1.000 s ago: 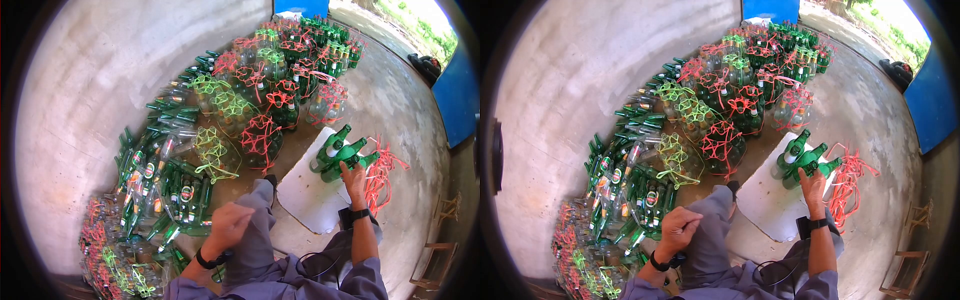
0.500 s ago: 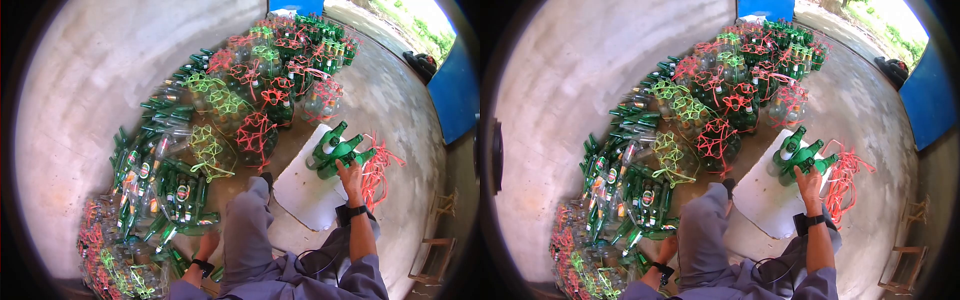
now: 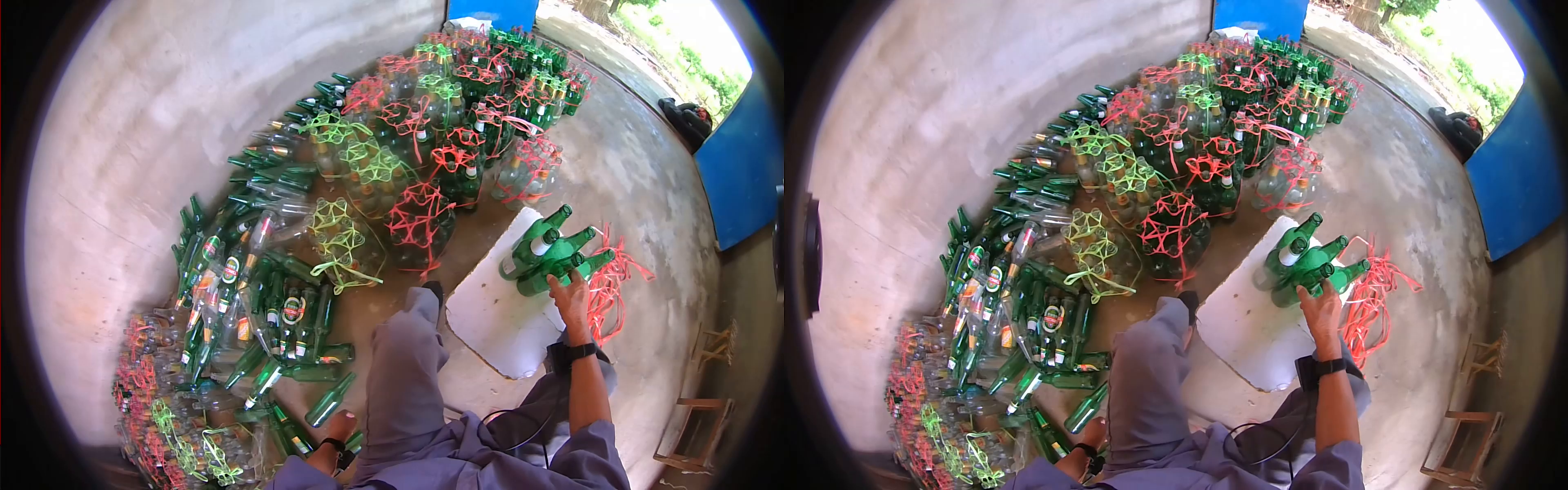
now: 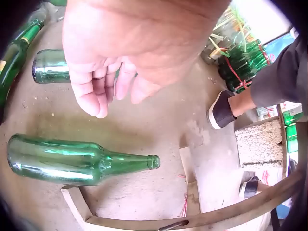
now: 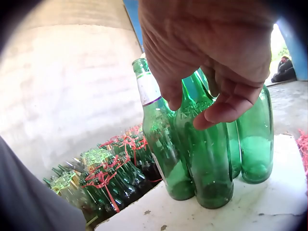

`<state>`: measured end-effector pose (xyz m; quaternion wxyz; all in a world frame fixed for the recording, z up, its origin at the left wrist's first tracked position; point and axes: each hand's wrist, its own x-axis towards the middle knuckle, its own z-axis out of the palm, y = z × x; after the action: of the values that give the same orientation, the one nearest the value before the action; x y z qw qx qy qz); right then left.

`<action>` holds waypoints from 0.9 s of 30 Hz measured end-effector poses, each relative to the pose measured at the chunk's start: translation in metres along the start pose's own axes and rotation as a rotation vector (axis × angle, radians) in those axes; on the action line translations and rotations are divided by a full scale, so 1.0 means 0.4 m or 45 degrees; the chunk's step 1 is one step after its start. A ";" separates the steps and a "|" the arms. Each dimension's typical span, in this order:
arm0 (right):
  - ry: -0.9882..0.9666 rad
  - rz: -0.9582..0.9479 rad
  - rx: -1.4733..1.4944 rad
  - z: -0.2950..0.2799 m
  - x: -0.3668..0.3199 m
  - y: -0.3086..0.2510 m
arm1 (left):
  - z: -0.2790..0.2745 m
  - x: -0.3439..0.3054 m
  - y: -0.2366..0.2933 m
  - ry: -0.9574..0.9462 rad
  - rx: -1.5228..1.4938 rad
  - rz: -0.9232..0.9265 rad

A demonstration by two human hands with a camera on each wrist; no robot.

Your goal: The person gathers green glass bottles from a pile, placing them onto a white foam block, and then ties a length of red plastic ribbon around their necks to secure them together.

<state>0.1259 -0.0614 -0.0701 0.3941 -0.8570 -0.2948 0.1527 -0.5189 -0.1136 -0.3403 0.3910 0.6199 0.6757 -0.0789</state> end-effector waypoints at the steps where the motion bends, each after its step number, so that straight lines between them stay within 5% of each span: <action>1: 0.005 0.000 -0.007 -0.002 -0.002 0.007 | -0.018 -0.007 0.023 -0.053 -0.021 -0.024; 12: -0.046 0.123 -0.067 -0.035 -0.023 0.055 | 0.016 0.025 0.050 0.091 -0.082 -0.078; 27: -0.133 0.171 -0.057 -0.022 -0.075 0.056 | 0.059 0.052 0.074 -0.269 0.002 -0.145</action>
<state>0.1154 -0.0967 -0.0807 0.3478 -0.8743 -0.2600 0.2167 -0.4805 -0.1049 -0.3583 0.4543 0.5690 0.6649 -0.1665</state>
